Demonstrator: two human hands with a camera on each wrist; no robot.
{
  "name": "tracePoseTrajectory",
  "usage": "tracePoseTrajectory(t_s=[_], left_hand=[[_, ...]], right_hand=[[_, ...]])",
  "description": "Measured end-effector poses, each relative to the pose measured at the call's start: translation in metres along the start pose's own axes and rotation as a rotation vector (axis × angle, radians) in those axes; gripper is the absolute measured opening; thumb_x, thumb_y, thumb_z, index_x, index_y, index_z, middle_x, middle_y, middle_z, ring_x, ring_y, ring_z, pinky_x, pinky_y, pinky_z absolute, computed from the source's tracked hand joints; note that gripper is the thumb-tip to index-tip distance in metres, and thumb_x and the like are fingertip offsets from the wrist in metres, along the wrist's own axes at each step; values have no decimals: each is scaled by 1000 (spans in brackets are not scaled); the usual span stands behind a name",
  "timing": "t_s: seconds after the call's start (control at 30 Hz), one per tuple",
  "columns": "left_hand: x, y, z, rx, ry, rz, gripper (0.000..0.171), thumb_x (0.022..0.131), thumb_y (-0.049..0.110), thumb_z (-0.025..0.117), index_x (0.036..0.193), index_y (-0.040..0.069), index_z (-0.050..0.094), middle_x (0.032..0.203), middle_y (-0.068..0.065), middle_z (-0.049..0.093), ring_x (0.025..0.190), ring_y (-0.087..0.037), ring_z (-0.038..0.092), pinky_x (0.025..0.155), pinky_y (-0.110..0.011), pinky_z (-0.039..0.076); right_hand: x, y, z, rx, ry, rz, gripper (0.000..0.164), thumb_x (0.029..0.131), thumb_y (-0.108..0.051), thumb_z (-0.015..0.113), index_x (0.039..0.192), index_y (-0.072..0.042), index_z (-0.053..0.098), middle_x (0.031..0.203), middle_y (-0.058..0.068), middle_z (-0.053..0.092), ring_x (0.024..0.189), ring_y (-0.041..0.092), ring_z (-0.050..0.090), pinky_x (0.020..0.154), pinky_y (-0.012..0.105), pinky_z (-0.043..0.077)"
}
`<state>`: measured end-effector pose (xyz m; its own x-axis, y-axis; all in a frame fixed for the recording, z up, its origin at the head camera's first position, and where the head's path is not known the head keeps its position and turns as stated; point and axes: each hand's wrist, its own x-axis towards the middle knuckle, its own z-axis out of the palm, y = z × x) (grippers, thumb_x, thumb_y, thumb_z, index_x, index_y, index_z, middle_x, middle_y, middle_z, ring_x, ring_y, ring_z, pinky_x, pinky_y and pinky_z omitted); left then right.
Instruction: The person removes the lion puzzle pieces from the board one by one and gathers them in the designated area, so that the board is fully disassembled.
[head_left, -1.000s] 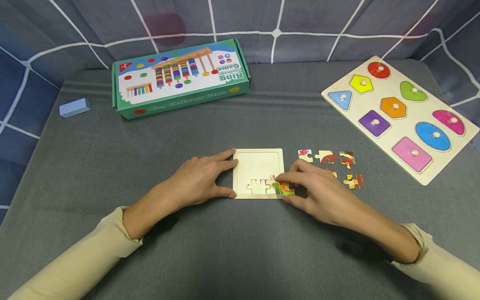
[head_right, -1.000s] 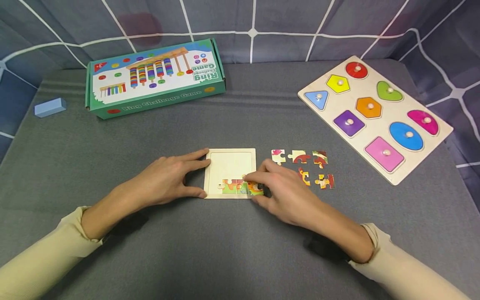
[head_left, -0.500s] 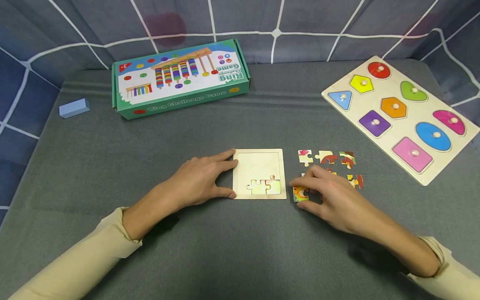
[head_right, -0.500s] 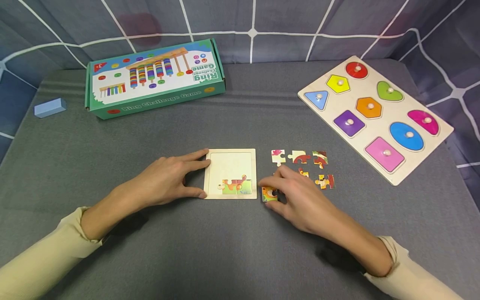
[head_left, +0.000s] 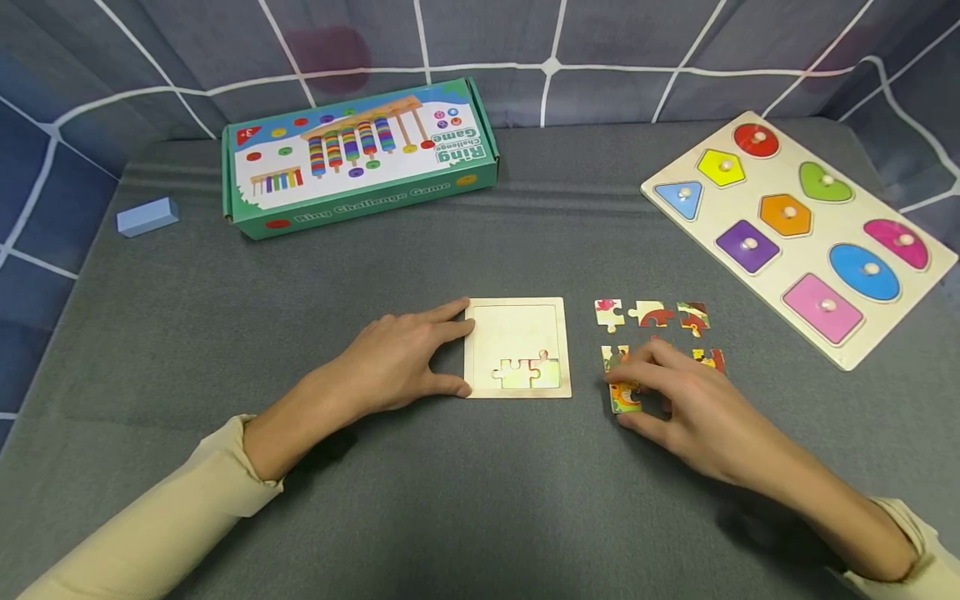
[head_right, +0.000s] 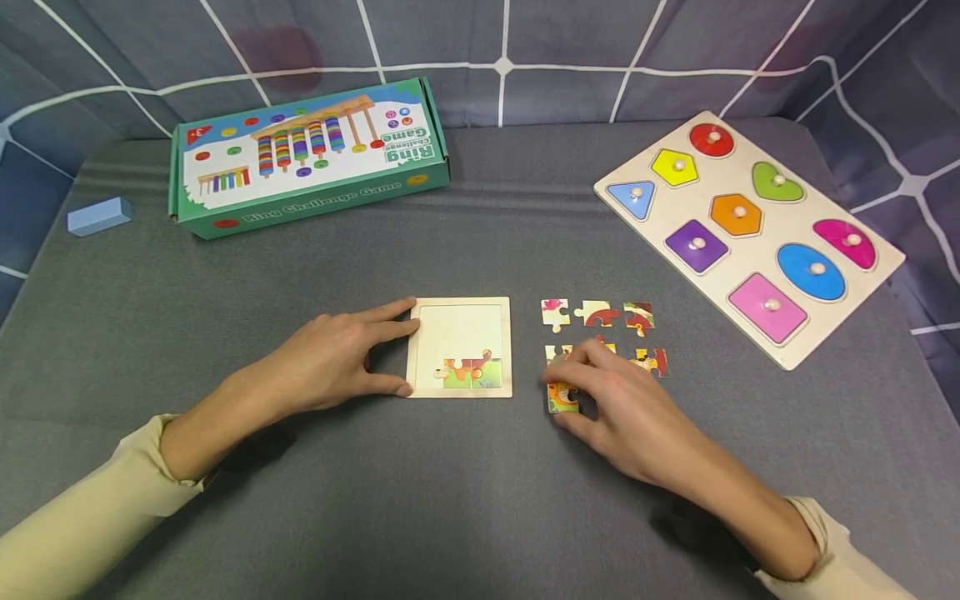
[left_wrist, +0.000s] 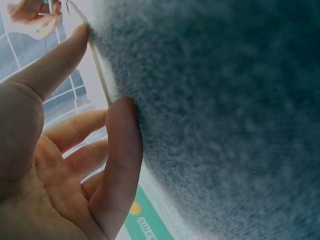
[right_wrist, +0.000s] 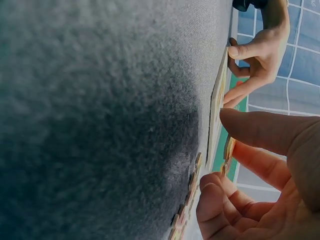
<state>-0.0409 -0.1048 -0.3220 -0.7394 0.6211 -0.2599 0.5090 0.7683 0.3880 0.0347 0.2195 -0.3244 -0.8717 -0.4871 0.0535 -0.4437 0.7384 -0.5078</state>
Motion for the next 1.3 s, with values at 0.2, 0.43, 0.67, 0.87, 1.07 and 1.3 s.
tracePoseTrajectory(t_s=[0.2,0.43,0.67,0.87,1.07,1.3], left_hand=[[0,-1,0,-1,8,7,79,77,47,82,142,10,55,155,-10,36,123,-34,55,90,-57,46],[1,-1,1,2,13,12,79,77,47,83,141,9,56,155,-11,37,123,-35,55,91,-57,46],[1,-1,1,8,13,14,79,77,47,83,141,9,56,155,-12,37,123,-35,55,90,-56,47],[1,-1,1,4,13,16,79,77,47,82,141,10,56,155,-11,37,124,-34,55,91,-56,47],[1,-1,1,0,16,14,79,77,47,82,141,10,56,155,-11,37,125,-35,54,91,-57,46],[2,-1,1,4,17,11,79,77,47,83,141,9,56,154,-12,37,125,-35,54,91,-57,46]], right_hand=[[-5,1,0,-7,-1,8,45,72,-4,86,115,-15,73,103,-12,54,78,4,50,63,27,42],[-9,1,2,-26,-10,16,44,75,-6,84,116,-19,72,104,-14,55,80,3,51,65,30,43],[-13,1,5,-2,-11,14,46,73,-7,87,115,-19,72,102,-15,55,78,3,49,62,25,41],[-13,2,7,-15,-15,7,48,71,-8,88,115,-18,71,101,-14,55,79,3,49,63,26,41],[-11,2,7,-35,-43,11,49,72,-10,88,116,-19,71,100,-12,53,79,4,47,63,27,41],[-11,5,8,-45,-14,-33,41,74,-6,85,110,-18,73,97,-13,53,78,3,47,64,26,42]])
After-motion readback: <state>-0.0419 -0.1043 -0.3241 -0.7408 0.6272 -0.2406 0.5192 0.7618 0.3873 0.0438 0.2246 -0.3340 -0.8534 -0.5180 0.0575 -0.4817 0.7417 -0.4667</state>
